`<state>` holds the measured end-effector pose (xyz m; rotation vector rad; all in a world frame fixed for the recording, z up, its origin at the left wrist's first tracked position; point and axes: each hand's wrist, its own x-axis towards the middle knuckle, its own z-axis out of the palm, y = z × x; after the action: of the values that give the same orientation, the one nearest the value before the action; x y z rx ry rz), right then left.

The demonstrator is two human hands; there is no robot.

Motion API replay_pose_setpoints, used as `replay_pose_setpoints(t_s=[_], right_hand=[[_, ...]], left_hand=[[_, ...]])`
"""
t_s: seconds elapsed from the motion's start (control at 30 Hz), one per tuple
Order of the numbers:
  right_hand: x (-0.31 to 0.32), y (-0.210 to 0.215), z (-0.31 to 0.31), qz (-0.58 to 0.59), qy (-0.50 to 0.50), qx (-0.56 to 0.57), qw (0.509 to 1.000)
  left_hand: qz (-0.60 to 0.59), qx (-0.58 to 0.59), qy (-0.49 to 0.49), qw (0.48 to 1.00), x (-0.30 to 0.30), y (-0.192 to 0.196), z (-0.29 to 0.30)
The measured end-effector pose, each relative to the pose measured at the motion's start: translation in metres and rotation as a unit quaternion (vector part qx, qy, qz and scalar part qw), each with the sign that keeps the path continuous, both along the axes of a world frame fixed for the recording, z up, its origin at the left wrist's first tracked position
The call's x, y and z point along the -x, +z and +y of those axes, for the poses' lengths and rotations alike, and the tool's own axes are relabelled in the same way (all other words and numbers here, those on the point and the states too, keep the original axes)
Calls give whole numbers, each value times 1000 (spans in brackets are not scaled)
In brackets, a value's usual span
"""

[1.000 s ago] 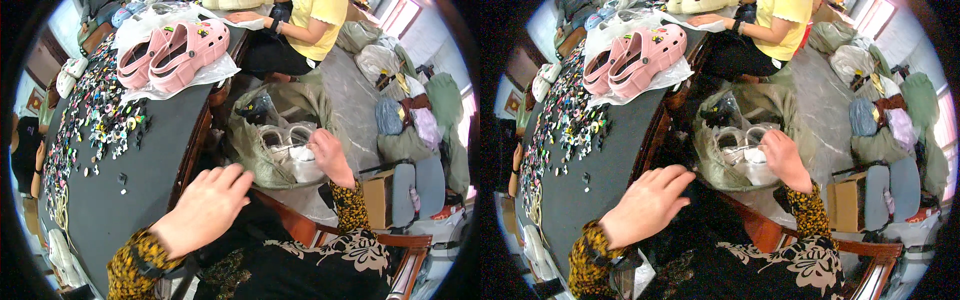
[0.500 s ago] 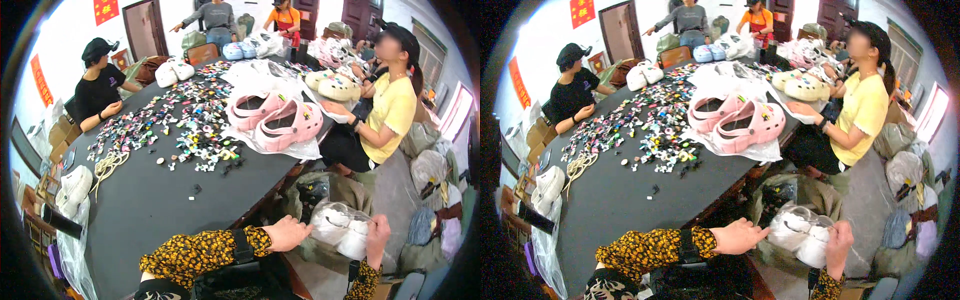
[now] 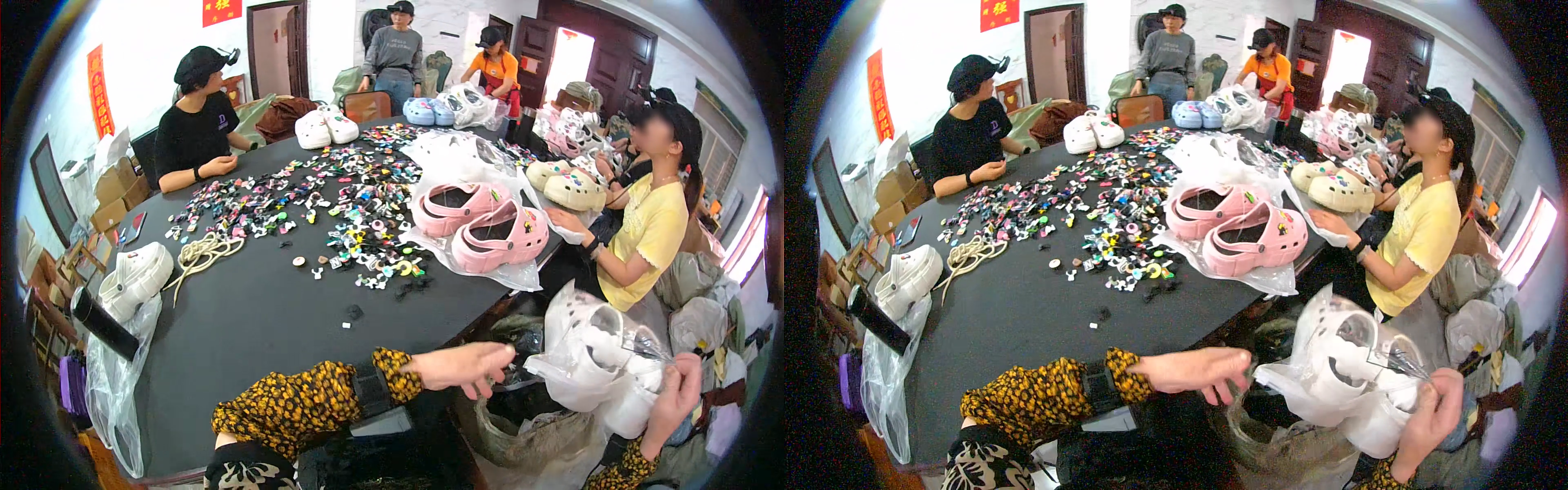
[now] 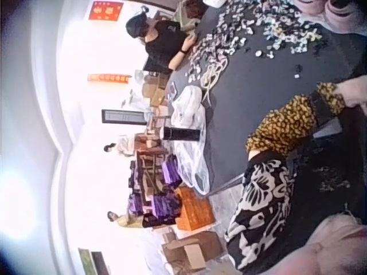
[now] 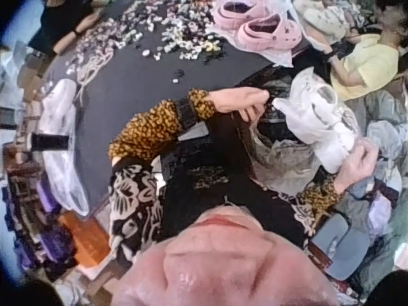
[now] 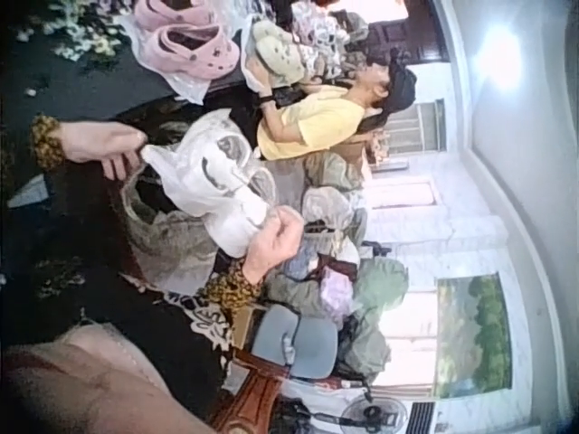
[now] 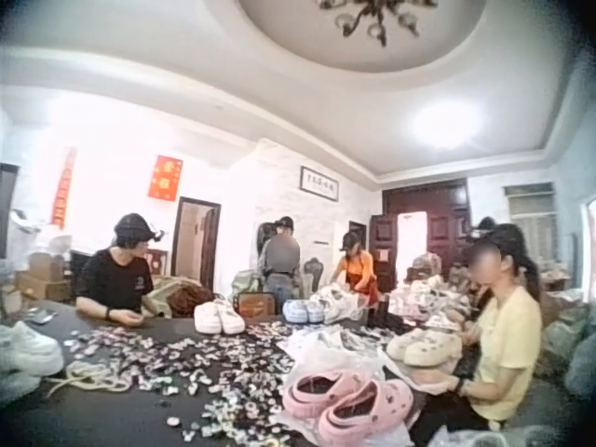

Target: Apply decorative charms to rubber clogs and package them in plastic bags.

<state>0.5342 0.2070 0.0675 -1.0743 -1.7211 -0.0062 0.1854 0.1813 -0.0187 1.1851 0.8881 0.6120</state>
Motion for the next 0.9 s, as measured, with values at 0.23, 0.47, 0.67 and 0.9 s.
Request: replay_pose_setpoints(t_s=[0.23, 0.47, 0.67, 0.9], right_hand=[[69, 39, -9, 5, 196, -189, 962], [208, 44, 5, 0, 378, -302, 875], [327, 13, 17, 9, 462, -339, 819], [438, -30, 12, 38, 551, -344, 760]], left_hand=[[-273, -19, 74, 959, 44, 48, -29], [-190, -100, 357, 909, 124, 92, -111], [-13, -132, 568, 812, 188, 79, -163], [-125, -131, 653, 735, 273, 9, -203]])
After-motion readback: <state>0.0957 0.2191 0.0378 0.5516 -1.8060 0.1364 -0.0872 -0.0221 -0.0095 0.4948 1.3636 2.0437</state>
